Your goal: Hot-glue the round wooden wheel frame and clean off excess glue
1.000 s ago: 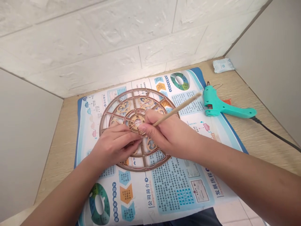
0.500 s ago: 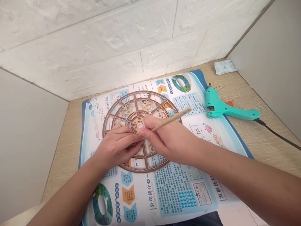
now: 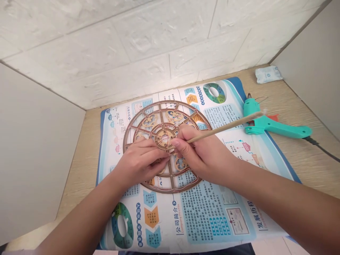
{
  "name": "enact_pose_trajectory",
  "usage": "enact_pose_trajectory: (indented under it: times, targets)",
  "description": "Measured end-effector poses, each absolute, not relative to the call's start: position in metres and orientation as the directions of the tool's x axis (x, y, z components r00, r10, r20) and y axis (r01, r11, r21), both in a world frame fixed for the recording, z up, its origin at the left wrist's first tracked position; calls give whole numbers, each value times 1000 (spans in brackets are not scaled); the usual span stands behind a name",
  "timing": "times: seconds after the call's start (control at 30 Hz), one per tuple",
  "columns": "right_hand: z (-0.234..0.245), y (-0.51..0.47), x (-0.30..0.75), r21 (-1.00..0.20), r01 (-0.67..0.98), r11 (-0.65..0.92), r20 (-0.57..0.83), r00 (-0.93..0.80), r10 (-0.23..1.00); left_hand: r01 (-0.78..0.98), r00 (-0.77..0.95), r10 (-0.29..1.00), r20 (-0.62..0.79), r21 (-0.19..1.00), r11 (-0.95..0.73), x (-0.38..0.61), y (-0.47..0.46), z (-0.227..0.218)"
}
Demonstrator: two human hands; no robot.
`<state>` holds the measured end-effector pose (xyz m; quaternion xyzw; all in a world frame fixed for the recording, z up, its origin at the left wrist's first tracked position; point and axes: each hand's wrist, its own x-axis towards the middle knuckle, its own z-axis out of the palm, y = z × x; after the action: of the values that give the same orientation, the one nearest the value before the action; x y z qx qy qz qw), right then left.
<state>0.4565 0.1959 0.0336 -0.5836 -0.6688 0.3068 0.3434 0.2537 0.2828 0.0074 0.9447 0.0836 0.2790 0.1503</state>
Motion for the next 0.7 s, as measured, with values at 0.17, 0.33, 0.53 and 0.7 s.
enact_pose_trajectory:
  times: [0.17,0.33,0.53,0.7]
  targets:
    - [37,194,456,-806,577,130,97,-88,991,68,829,234,508,323,-944,253,283,6]
    - [37,195,456,-788,600,139,91,-111,990,63,826,233,514,328,-943,255,284,8]
    - [35,194,456,-794,590,142,104,-99,990,69,830,241,502,337,-939,256,284,8]
    - [33,193,457,-806,574,148,128,-75,989,73,832,246,498,342,-937,253,284,6]
